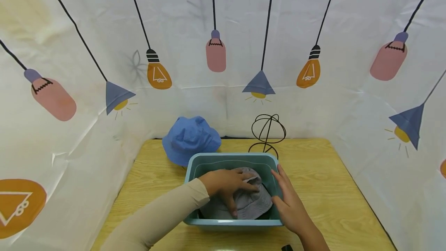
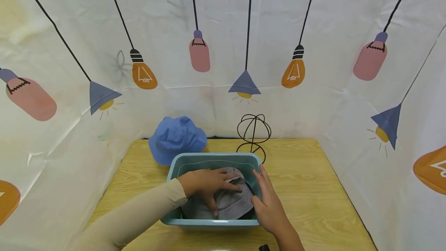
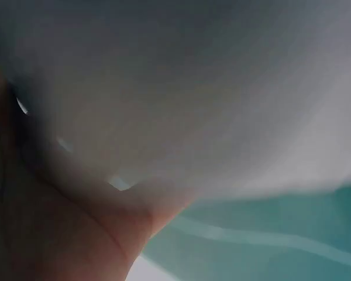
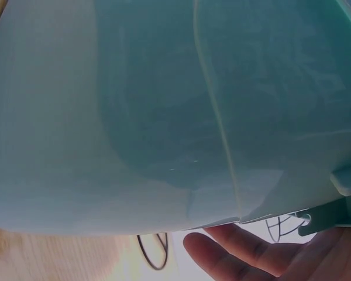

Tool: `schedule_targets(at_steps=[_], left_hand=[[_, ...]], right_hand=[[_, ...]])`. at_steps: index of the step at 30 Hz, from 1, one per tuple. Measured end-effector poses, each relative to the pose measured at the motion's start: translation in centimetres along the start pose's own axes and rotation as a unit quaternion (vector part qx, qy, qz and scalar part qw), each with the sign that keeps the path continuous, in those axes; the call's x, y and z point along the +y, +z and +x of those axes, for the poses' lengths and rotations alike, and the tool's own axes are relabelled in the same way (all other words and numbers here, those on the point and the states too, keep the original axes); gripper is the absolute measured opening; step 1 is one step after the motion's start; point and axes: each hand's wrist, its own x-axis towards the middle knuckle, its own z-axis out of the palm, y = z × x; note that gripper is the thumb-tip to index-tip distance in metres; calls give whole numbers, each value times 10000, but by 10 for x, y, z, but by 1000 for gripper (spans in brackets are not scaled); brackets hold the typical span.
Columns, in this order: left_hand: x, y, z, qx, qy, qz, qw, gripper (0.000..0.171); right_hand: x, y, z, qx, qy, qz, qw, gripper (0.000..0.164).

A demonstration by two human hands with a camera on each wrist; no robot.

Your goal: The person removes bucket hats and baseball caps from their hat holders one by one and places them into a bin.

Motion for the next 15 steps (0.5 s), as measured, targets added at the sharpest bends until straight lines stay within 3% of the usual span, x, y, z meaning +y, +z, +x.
schedule_targets(at_steps=[3,7,10,15], left_hand=[[-1,-16,-6,181,-19,-66,9998,97],[-1,-30,-12,171,-122,-195,9996,90],[-1,-31,-15,126,-182,-179,9996,94],[-2,-20,-13,-10,-213,-18,9998,103]], right_hand=[[-1,0,0,16,-23,2,10000,78],[-2,0,0,-34,-47,34,10000,78],[-2,0,0,-60,-38,29,10000,79],[-2,-1,-1,-5,-67,-4,10000,81]])
